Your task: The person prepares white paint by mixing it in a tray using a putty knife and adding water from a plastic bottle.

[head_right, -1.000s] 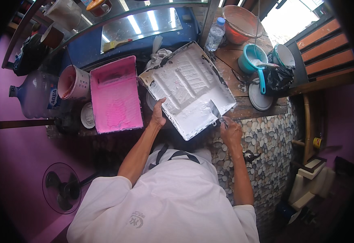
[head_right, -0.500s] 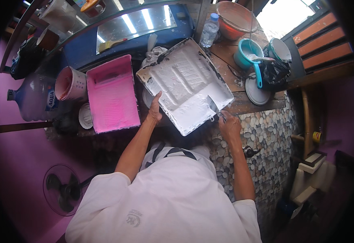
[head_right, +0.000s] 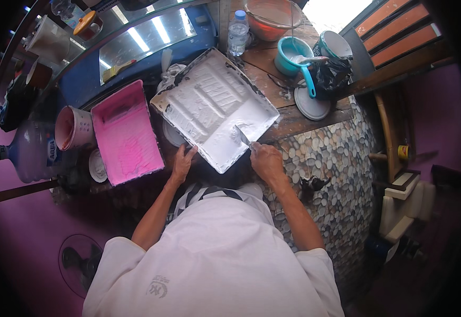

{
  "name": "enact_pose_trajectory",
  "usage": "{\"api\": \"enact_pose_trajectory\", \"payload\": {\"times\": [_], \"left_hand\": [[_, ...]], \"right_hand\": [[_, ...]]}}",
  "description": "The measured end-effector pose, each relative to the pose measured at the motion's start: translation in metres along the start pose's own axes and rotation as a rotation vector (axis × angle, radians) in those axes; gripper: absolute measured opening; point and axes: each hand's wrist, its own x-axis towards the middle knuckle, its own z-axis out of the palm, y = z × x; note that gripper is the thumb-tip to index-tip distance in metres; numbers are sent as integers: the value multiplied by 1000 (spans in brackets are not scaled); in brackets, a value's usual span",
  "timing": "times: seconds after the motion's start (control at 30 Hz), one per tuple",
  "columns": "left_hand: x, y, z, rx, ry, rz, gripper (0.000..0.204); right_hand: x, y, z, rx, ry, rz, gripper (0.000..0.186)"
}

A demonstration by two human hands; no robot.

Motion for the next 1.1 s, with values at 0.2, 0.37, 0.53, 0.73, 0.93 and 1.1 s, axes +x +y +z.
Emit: {"api": "enact_pose_trajectory", "payload": {"times": [0.2,0.37,0.53,0.73,0.93,1.1], "left_hand": [[-16,-18,-1,-84,-156,-169,31],[-15,-23,5,-94,-175,-134,28],[-14,-26,8,-109,-173,-132,26],[-14,-23,7,-151,-199,-113,24],[-14,-15,7,-131,-230,-88,21],[-14,-15,7,-154,-232,-84,19]], "right_hand": [[23,13,-19,18,-8,-7,20],[45,40,-14,-267,-24,70,24],[30,35,-2,-231,-44,17,23],[14,26,-8,-30,-89,75,26],[6,30,-7,179,-88,129,26],[3,22,-2,129,-69,100,23]]}}
